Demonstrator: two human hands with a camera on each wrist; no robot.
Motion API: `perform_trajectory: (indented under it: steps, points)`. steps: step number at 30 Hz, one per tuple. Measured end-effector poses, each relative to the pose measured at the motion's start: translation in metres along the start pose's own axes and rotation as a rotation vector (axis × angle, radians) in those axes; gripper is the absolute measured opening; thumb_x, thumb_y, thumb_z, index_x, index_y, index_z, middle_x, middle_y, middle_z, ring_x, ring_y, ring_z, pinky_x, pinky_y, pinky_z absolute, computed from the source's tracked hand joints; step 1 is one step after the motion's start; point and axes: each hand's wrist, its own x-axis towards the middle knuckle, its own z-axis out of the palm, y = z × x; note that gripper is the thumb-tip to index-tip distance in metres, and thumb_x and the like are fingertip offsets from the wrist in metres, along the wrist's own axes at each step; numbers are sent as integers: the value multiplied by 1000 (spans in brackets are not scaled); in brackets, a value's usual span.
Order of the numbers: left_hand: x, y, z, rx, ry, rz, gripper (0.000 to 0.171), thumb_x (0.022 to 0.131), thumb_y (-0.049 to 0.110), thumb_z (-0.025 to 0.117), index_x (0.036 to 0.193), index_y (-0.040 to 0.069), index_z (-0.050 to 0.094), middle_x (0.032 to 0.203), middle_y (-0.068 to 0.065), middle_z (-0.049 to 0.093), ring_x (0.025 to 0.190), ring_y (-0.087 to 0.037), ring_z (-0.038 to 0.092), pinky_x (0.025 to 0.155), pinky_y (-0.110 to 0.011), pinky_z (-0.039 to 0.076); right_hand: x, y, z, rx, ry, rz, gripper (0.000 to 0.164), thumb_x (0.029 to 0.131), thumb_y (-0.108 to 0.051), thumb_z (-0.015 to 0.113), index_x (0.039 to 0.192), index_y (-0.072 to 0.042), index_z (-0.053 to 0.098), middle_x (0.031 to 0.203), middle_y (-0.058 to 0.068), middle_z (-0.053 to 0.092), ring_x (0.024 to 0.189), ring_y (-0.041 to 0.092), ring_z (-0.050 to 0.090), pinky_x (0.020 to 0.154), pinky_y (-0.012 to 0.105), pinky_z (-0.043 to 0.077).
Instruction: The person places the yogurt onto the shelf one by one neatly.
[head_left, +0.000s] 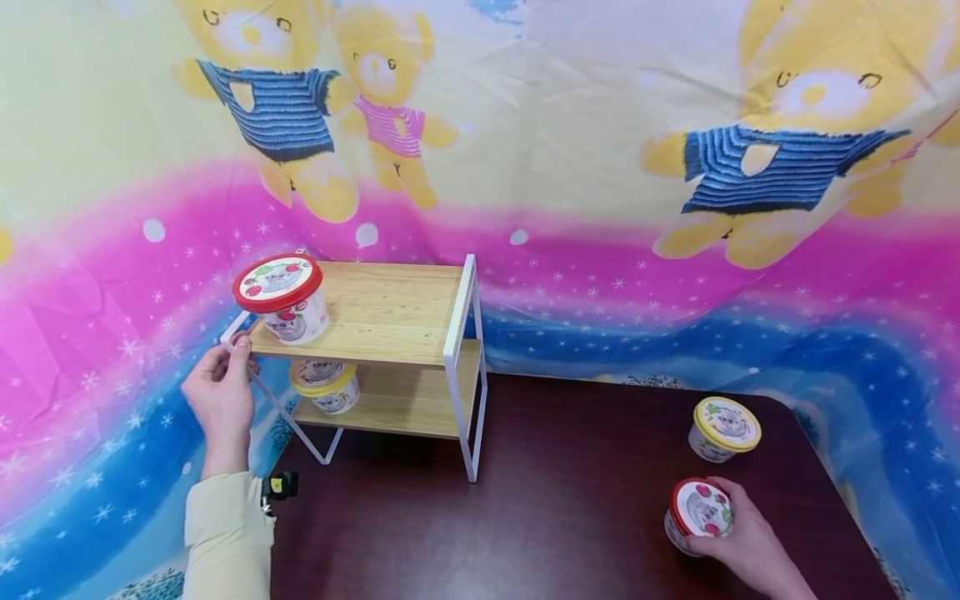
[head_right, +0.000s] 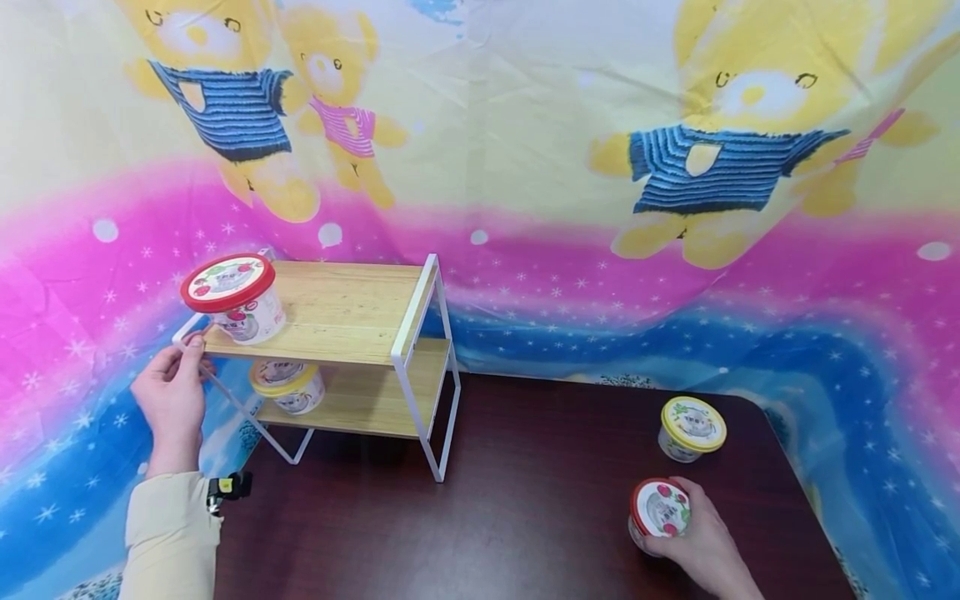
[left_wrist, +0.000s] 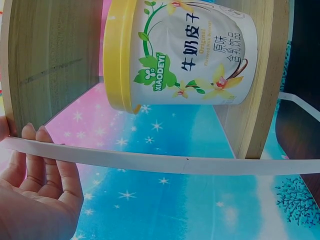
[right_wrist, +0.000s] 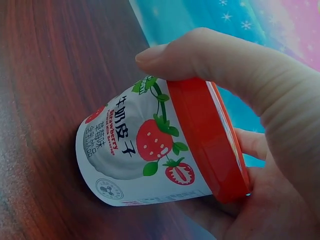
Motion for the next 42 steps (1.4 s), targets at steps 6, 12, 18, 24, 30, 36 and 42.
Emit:
perform_trajectory:
  steps: [6, 12, 18, 24, 30, 36, 42]
  points:
    - [2, -1, 0, -17, -4, -10, 37, 93, 37, 74, 115, 8, 78, 82, 1, 68, 75, -12, 62, 74, -19, 50, -1, -4, -2, 3, 30, -35, 114, 72, -43, 93, 147, 10, 25, 127, 27, 53, 107, 36, 57, 77, 44, 50]
    - [3, -3, 0, -3, -2, 9, 37, 93, 37, 74, 115, 8, 78, 81, 1, 68, 75, -12, 62, 74, -19, 50, -1, -10, -2, 19, 37, -35, 116, 73, -45, 92, 147, 10, 22, 128, 30, 51, 109, 38, 55, 79, 46, 50]
    - [2, -2, 0, 10, -3, 14, 37, 94, 37, 73, 116, 8, 77, 82, 1, 68, 75, -12, 62, 74, -20, 50, 1, -16, 0, 41, 23, 14, 117, 76, -51, 88, 147, 11, 19, 130, 34, 48, 110, 41, 54, 80, 49, 50]
    - [2, -1, 0, -2, -2, -6, 37, 94, 37, 73, 116, 9, 78, 83, 1, 68, 75, -12, 62, 75, -20, 50, 2, -21, 3, 53, 22, 17, 116, 77, -54, 86, 148, 9, 20, 131, 32, 50, 111, 40, 55, 81, 50, 51]
    - [1, 0, 0, -8, 2, -8, 35, 94, 36, 74, 115, 9, 78, 82, 1, 67, 75, -12, 62, 74, -20, 50, 1, -28, 6, 70, 36, 9, 114, 77, -55, 86, 150, 6, 22, 132, 30, 51, 113, 39, 55, 82, 50, 51]
    - [1, 0, 0, 8, 3, -3, 36, 94, 38, 73, 114, 9, 78, 81, 1, 67, 74, -11, 62, 74, -20, 49, 1, -35, 9, 90, 59, -14, 111, 78, -54, 86, 150, 3, 25, 134, 28, 52, 115, 38, 54, 84, 51, 51]
    - [0, 0, 0, 26, 3, 2, 37, 95, 38, 72, 116, 8, 77, 80, 3, 67, 74, -11, 62, 75, -22, 48, 3, -41, 12, 94, 80, -40, 110, 77, -55, 86, 151, 2, 27, 134, 27, 53, 115, 38, 55, 85, 51, 51]
